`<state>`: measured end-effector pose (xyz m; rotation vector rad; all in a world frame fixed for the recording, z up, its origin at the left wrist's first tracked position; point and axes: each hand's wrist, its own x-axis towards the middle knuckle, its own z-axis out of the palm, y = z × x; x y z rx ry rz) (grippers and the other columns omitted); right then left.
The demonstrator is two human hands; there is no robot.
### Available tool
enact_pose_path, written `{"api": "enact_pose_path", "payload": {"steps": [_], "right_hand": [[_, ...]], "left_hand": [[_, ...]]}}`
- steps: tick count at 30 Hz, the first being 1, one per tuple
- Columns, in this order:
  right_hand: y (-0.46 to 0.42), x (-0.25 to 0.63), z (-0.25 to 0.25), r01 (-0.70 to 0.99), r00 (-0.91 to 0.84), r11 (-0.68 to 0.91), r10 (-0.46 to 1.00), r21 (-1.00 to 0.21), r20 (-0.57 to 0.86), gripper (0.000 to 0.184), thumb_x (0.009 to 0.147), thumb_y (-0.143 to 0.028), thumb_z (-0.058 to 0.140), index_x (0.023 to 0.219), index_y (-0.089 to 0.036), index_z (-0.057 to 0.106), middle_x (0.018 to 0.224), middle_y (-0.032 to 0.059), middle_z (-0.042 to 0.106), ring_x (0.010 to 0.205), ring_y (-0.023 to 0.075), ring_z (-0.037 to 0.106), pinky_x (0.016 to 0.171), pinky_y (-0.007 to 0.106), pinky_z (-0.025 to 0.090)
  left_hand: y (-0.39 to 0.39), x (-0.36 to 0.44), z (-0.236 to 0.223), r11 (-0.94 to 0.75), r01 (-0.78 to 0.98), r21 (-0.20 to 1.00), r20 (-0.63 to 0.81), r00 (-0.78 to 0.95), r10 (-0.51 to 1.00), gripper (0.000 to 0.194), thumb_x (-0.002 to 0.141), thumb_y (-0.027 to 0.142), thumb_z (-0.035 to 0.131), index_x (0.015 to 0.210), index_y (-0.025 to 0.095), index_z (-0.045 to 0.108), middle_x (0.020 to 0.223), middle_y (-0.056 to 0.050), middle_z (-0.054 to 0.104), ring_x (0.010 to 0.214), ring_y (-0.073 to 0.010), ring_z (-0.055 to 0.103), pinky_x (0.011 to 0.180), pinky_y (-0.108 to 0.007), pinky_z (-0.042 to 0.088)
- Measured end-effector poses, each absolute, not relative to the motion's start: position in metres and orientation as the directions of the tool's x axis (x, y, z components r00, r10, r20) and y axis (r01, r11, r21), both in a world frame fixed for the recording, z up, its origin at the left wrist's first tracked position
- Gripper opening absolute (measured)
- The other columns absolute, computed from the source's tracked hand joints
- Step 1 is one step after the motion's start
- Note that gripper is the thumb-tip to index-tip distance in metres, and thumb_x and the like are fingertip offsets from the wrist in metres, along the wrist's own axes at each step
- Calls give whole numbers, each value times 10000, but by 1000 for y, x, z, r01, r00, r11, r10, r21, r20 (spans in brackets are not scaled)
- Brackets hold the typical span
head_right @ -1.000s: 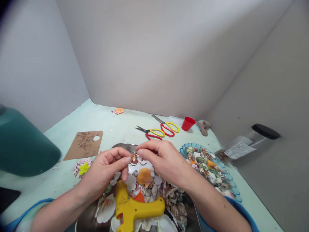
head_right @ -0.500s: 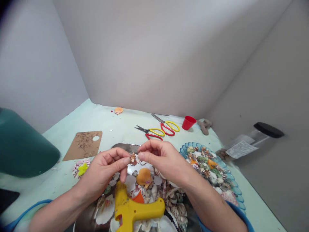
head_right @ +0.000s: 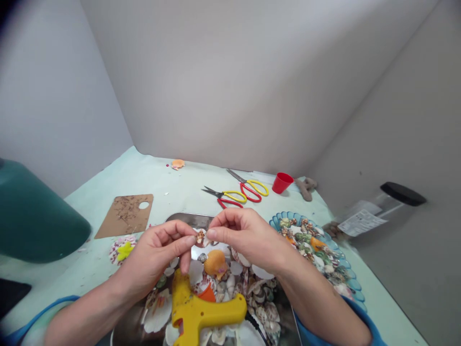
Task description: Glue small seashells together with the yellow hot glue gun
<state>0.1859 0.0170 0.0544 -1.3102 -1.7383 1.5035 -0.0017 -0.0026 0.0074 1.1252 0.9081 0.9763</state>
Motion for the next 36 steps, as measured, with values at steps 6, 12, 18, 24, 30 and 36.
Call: {"api": "enact_pose_path", "payload": {"steps": [6, 12, 18, 24, 30, 36], "right_hand": [[16, 186, 54, 321, -439, -42, 879, -946, -188, 135, 799, -286, 634, 753, -161, 612, 604, -52, 514, 513, 61, 396, 451, 181, 279], [15, 186, 55, 323, -445, -27, 878, -946, -177, 121, 801, -272, 637, 763, -158, 618, 643, -42, 549, 558, 65, 439, 486, 177, 323], [9, 190, 54, 264, -356, -91, 916, -960, -185, 207, 804, -338, 620, 938, -181, 603, 653, -54, 515, 461, 50, 355, 411, 182, 273], [0, 185, 45, 342, -316, -2, 942, -940, -117, 130, 801, -312, 625, 820, -184, 631, 622, -45, 523, 507, 76, 420, 457, 198, 325], [-4, 180, 39, 358, -259, 20, 963, -934, -79, 147, 826, -318, 592, 789, -188, 650, 593, -43, 527, 474, 76, 406, 426, 200, 291], [-1, 185, 41, 407, -222, -6, 969, -913, -105, 179, 827, -326, 580, 741, -183, 644, 556, -48, 478, 470, 79, 373, 420, 198, 288]], "left_hand": [[-2, -1, 7, 144, -150, 978, -90, 320, 943, 100, 815, 258, 611, 783, 163, 600, 444, 27, 614, 442, -90, 525, 528, -194, 419], [-1, -2, 6, 150, -162, 975, -92, 323, 942, 109, 815, 264, 617, 782, 162, 596, 446, 28, 618, 438, -85, 527, 534, -189, 411], [1, -2, 4, 181, -248, 952, -108, 281, 954, 145, 818, 297, 619, 811, 154, 601, 438, 30, 601, 426, -73, 499, 512, -168, 367], [1, -2, 6, 234, -312, 921, -140, 296, 945, 154, 807, 301, 635, 809, 149, 612, 486, 29, 601, 410, -57, 472, 479, -164, 342], [0, 0, 8, 266, -306, 914, -161, 327, 931, 170, 780, 298, 655, 810, 143, 592, 639, -4, 659, 420, -55, 501, 486, -181, 373], [-1, 1, 13, 166, -132, 977, -131, 242, 962, 164, 791, 282, 633, 883, 165, 564, 526, 30, 591, 485, -93, 524, 513, -193, 411]]}}
